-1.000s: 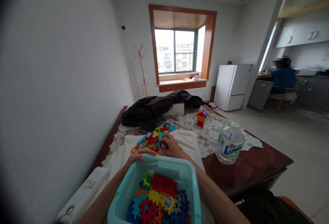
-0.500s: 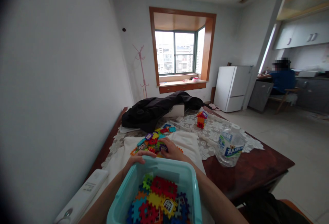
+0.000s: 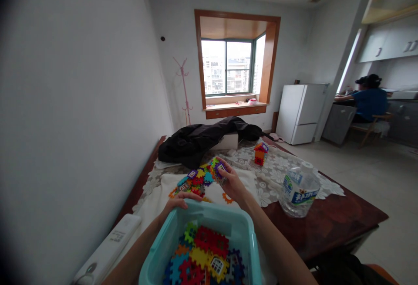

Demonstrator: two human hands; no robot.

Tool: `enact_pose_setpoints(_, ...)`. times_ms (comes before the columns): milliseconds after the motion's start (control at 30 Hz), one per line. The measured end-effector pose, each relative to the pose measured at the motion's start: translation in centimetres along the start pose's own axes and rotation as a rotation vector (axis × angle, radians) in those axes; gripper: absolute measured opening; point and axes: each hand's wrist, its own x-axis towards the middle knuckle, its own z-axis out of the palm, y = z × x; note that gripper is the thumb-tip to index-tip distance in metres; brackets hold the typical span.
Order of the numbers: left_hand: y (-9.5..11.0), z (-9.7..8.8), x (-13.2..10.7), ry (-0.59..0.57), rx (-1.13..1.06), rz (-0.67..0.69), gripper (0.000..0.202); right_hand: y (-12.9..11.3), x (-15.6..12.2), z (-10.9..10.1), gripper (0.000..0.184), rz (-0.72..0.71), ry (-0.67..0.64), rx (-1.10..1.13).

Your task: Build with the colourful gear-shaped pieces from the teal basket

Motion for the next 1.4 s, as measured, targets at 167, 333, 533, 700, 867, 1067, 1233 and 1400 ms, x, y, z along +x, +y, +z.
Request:
enact_pose_setpoints(167, -2.1, -0.9, 1.0, 0.109, -0.100, -0.008, 0.052, -4.2, -2.2, 3.7, 0.060, 0.072, -0.390, -0.216)
enact_pose_setpoints(333, -2.4, -1.0, 0.9, 0.124, -0.143, 0.013, 0.044, -4.4, -1.3, 3.4, 0.067, 0.256, -0.819, -0.411)
enact_pose_setpoints(533, -1.8, -0.6, 0.5, 0.040, -0.090, 0.023, 0.048, 0.8, 7.0, -2.6, 0.051, -0.112, 0.018, -0.681)
enact_pose_setpoints(700, -2.1, -0.6, 0.5, 0.061, -0.098, 0.055, 0.053, 3.4, 12.2, -6.2, 0.066, 0.039, -0.068, -1.603)
enact_pose_setpoints(867, -2.1, -0.5, 0.6, 0.048, -0.074, 0.032, 0.047, 4.6, 13.9, -6.9, 0.076, 0.236, -0.279, -1.971)
enact_pose_setpoints(1067, -2.6, -0.8, 0.7, 0.050, -0.078, 0.012, 0.056, 4.7, 14.2, -7.1, 0.059, 0.161, -0.300, -2.004)
enact_pose_setpoints(1233, -3.1, -1.3, 1.1, 0.060, -0.070, 0.008, 0.059, 5.2, 13.8, -7.4, 0.057, 0.129, -0.252, -2.053)
enact_pose_setpoints(1400, -3.2, -1.4, 1.4, 0.042, -0.078, 0.016, 0.059, 5.8, 13.2, -7.3, 0.052, 0.068, -0.187, -2.094)
